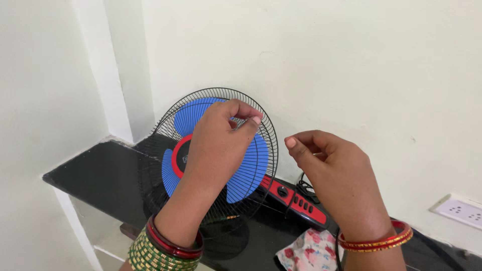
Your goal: The person uses a screwdriver to loosen a screw on the front grill of a blue and red electric fan. They then remove the front grill, set it aside, and proceed to remove the blue fan blade from the motor shaft.
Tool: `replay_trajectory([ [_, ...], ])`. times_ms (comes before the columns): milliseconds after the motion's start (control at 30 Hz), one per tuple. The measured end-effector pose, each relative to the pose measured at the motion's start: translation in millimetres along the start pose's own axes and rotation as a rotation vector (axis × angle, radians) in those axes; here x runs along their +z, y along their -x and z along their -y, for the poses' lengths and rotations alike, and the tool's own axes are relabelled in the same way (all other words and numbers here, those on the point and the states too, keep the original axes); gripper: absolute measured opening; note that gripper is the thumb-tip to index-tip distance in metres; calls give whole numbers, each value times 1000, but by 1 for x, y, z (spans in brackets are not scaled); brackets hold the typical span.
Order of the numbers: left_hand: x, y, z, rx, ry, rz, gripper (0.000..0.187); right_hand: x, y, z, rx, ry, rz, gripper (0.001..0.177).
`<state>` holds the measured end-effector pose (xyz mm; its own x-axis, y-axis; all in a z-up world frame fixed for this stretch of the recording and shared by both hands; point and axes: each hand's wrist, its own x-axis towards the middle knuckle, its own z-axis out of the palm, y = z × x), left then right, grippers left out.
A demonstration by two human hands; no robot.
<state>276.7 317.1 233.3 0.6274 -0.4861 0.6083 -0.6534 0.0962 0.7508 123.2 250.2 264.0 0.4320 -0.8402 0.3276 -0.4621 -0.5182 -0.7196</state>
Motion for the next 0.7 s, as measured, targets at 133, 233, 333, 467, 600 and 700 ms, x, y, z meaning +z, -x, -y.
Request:
replay_trajectory([
  [133, 14, -22, 11, -14, -55, 25, 22, 11, -32, -10, -4, -45, 26, 44],
  [233, 25, -39, 22, 14, -80, 13, 23, 22, -58, -16, -38, -54, 63, 44],
  [333, 37, -54, 37, 21, -106, 13, 25, 34, -83, -24, -14, -22, 112, 45],
  [467, 54, -66, 56, -135, -102, 46, 28, 49, -116, -39, -38, 9, 134, 47],
  [600, 64, -71, 78, -106, -128, 32, 28, 66, -133, -49, -8, -2, 196, 48],
  [700, 67, -76, 90, -102, -130, 29, 27, 75, -141, -51, 57, 12, 244, 46],
])
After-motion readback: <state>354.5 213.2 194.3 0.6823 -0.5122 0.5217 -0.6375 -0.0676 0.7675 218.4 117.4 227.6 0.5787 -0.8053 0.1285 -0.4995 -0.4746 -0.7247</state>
